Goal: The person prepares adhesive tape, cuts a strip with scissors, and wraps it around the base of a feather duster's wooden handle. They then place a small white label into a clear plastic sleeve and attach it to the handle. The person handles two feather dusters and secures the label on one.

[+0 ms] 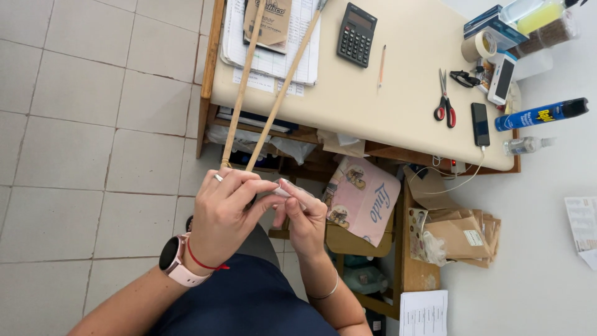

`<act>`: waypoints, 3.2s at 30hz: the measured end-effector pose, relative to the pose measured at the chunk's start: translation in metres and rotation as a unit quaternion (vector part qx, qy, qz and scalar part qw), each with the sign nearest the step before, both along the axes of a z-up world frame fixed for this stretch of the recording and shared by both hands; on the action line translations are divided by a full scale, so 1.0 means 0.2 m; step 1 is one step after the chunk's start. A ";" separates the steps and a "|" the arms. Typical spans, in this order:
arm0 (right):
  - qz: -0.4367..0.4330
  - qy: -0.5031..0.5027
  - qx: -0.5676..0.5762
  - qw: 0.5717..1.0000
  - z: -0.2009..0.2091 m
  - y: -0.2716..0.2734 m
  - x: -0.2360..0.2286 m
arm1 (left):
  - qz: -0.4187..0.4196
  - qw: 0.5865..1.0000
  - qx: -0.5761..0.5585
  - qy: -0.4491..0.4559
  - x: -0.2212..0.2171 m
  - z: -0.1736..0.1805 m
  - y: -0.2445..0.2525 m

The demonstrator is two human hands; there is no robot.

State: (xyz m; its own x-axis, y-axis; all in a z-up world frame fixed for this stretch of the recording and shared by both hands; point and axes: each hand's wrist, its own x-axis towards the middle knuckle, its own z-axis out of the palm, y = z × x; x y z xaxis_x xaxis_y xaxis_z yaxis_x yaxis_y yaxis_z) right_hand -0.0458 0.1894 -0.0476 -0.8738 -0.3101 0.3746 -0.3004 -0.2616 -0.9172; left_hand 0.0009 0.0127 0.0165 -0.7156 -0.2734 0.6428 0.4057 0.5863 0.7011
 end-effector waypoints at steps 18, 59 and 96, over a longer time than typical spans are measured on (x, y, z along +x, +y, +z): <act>-0.054 -0.082 0.068 0.993 -0.04 0.07 -0.07 | -0.112 0.951 0.255 -0.131 0.01 -0.22 -0.04; 0.040 -0.015 0.357 0.933 -0.57 0.02 -0.09 | -0.070 0.875 -0.364 -0.313 -0.01 -0.84 -0.18; 0.071 -0.474 -0.008 0.878 -0.73 -0.12 -0.32 | 0.031 0.903 -0.026 -0.428 -0.09 -0.64 -0.02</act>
